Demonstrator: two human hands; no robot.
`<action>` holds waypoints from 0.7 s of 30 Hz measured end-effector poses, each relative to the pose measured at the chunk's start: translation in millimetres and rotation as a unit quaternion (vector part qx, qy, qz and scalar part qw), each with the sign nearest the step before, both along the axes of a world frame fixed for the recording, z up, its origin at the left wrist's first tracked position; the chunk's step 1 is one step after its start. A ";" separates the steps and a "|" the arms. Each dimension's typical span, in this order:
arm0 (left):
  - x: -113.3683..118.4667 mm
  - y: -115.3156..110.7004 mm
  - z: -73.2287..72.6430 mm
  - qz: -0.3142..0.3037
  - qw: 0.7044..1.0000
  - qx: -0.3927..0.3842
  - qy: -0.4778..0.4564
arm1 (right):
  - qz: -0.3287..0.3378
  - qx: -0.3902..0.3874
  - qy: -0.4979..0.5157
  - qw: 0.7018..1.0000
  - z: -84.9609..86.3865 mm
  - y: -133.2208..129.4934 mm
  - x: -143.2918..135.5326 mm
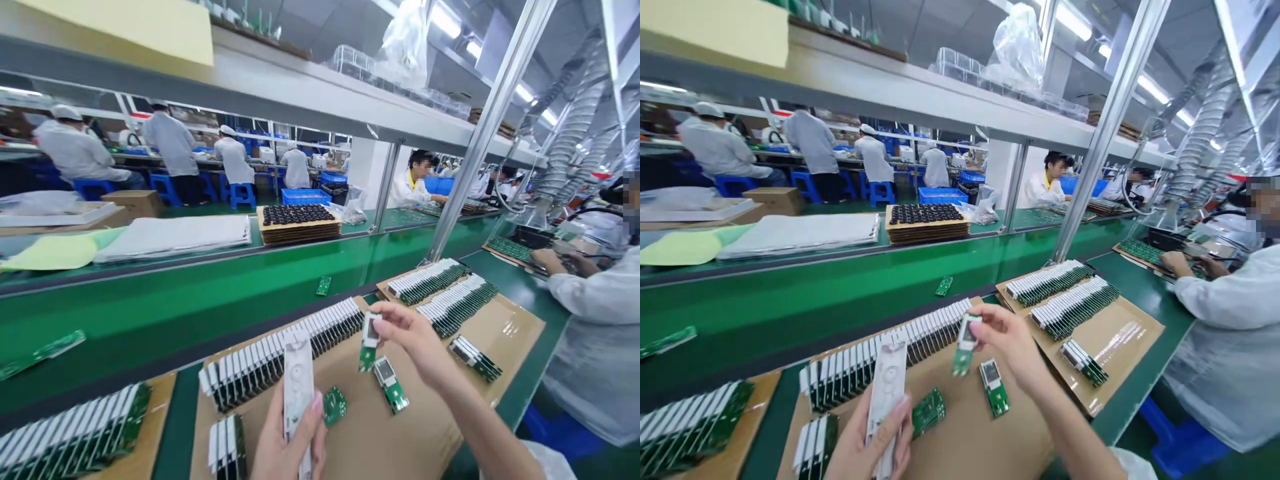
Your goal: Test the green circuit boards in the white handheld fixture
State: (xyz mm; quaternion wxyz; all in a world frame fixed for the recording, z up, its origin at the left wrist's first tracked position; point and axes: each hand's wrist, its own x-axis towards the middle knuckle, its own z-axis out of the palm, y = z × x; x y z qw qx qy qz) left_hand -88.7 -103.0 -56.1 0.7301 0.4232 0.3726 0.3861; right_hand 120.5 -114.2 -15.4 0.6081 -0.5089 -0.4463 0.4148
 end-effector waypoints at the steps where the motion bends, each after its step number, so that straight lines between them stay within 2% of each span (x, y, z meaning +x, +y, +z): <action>1: -1.5 0.0 3.1 0.006 1.000 0.005 -0.002 | -0.002 -0.024 -0.029 0.999 -3.3 -1.1 13.2; 5: -5.1 -1.2 10.5 0.018 1.000 0.009 -0.011 | 0.015 -0.129 -0.156 0.979 -34.5 -4.8 46.0; 8: -5.0 -2.8 11.5 0.019 1.000 0.005 -0.014 | 0.027 -0.151 -0.206 0.966 -58.6 -9.2 46.4; 10: -4.6 -3.7 11.7 0.018 1.000 0.001 -0.012 | 0.023 -0.145 -0.240 0.960 -65.7 -10.4 43.8; 13: -4.9 -3.8 11.7 0.018 1.000 -0.005 -0.016 | -0.002 -0.129 -0.308 0.943 -59.8 -0.6 45.2; 15: -5.6 -3.1 10.6 0.020 0.999 -0.006 -0.025 | -0.029 -0.120 -0.349 0.929 -48.0 19.6 48.3; 18: -6.8 -1.5 7.6 0.018 0.999 -0.012 -0.037 | -0.063 -0.116 -0.394 0.910 -29.4 71.3 47.6; 21: -8.5 -0.8 5.1 0.024 0.998 -0.027 -0.057 | -0.084 -0.141 -0.406 0.899 -19.5 130.4 37.3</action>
